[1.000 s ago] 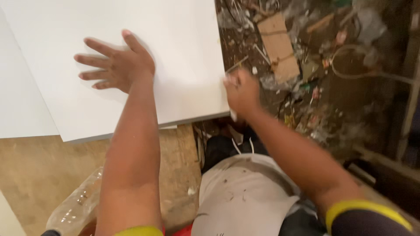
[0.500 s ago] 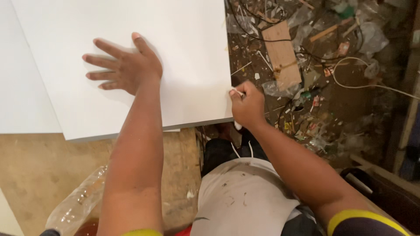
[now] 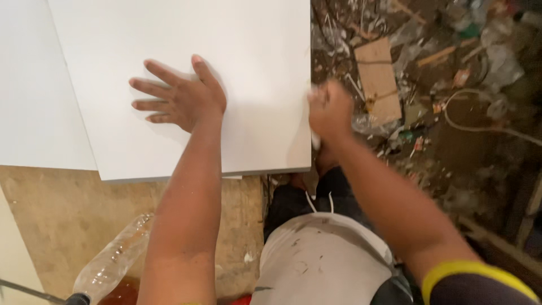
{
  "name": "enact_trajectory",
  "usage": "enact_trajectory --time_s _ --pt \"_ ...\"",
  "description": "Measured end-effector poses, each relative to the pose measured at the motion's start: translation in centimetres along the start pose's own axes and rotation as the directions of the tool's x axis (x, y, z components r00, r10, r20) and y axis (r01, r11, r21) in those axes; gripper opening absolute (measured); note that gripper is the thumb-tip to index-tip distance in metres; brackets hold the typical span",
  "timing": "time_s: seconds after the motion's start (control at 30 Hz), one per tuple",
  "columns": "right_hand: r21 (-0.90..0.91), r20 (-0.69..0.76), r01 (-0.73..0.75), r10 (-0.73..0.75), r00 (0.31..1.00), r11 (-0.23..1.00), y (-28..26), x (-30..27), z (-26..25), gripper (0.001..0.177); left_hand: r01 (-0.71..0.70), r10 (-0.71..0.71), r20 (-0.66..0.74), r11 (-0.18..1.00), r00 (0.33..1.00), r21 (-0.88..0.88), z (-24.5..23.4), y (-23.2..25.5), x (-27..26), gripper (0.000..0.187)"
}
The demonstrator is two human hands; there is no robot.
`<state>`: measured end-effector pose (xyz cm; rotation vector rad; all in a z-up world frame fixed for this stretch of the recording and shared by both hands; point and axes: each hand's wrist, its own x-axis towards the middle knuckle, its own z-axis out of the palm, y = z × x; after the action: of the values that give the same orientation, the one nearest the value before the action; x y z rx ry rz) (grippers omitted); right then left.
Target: The person cleans several white panels by hand using a cloth and liquid from a bottle.
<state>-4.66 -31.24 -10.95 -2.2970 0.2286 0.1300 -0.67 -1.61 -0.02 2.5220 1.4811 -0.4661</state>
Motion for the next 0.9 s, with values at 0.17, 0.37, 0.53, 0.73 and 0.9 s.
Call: enact_trajectory --time_s 0.17,0.37,0.53,0.73,0.9 --pt "0.068 -0.042 0.039 -0.036 0.998 0.997 -2.6 1.3 -0.6 0.027 -0.009 0.009 -0.016 1.0 1.0 0.004 -0.2 -0.2 -0.1 0.099" --pt "0.081 -0.012 -0.012 0.013 1.0 0.997 -4.5 1.2 -0.8 0.027 -0.017 0.016 -0.006 1.0 1.0 -0.022 -0.4 -0.1 -0.3 0.097" --pt "0.056 -0.029 -0.014 0.016 0.999 0.998 -4.3 1.6 -1.0 0.029 -0.02 0.02 -0.008 1.0 1.0 -0.015 -0.1 0.1 -0.1 0.099" --pt "-0.004 0.011 -0.062 0.062 0.998 0.998 -2.5 3.0 -0.6 0.035 -0.015 0.015 -0.015 1.0 1.0 0.001 0.3 -0.4 -0.5 0.101" --pt "0.025 0.067 -0.12 0.118 0.991 0.992 -2.3 0.3 -1.6 0.03 0.003 -0.002 0.024 1.0 1.0 -0.03 -0.5 0.2 -0.4 0.099"
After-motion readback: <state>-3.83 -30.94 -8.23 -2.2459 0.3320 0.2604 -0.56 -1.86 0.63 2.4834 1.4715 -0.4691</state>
